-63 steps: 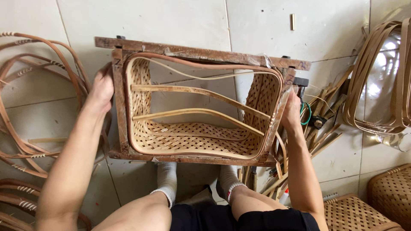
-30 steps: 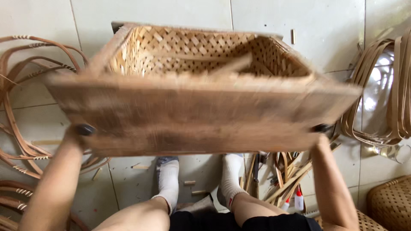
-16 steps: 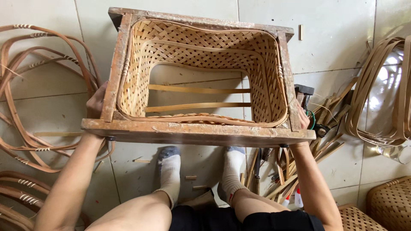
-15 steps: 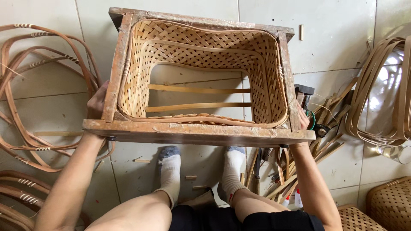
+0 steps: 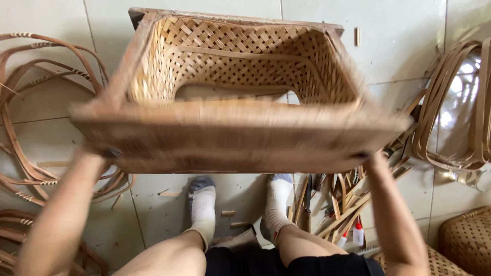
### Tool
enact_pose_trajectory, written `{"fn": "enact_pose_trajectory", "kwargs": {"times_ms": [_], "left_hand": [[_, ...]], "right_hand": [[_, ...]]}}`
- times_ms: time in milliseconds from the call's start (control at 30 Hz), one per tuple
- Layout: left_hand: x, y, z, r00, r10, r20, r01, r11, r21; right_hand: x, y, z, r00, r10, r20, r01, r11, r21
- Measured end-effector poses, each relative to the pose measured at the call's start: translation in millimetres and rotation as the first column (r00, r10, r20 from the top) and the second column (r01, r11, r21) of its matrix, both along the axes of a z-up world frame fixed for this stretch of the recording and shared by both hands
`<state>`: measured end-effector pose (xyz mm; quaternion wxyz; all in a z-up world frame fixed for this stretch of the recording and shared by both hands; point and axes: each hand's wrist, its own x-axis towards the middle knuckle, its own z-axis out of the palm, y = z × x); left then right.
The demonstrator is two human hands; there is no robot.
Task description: The person is weaving a rectangular basket using thin wooden strips. They insert and secure the strips into a wooden mold, using a hammer to tap them into place and adjusting the frame as needed.
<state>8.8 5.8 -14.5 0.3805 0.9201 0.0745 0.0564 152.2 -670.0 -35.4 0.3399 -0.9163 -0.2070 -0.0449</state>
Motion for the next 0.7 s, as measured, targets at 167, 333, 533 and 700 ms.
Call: {"fn": "enact_pose_trajectory", "kwargs": {"times_ms": [167, 333, 533, 700], "left_hand": [[0.5, 34.5, 37.5, 0.974, 0.090, -0.206, -0.107, 0.992, -0.071], [39.9, 42.7, 52.7, 0.949, 0.048, -0.312, -0.070, 0.996, -0.059], [69.4, 17.6, 55.4, 0.897, -0.037, -0.440, 0.011, 0.998, -0.060], [87.3, -1.7, 50.4, 0.853, -0.069, -0.517, 0.040, 0.997, -0.068]], "right_hand": [[57.2, -32.4, 61.5, 0.994, -0.076, -0.075, 0.066, 0.990, -0.128], [77.2, -24.4, 88.0, 0.972, -0.094, -0.216, 0.033, 0.963, -0.267], [54.5, -13.3, 70.1, 0.913, -0.093, -0.398, -0.050, 0.941, -0.334], [80.8, 14.6, 44.3, 0.895, -0.054, -0.443, -0.036, 0.981, -0.190]]}}
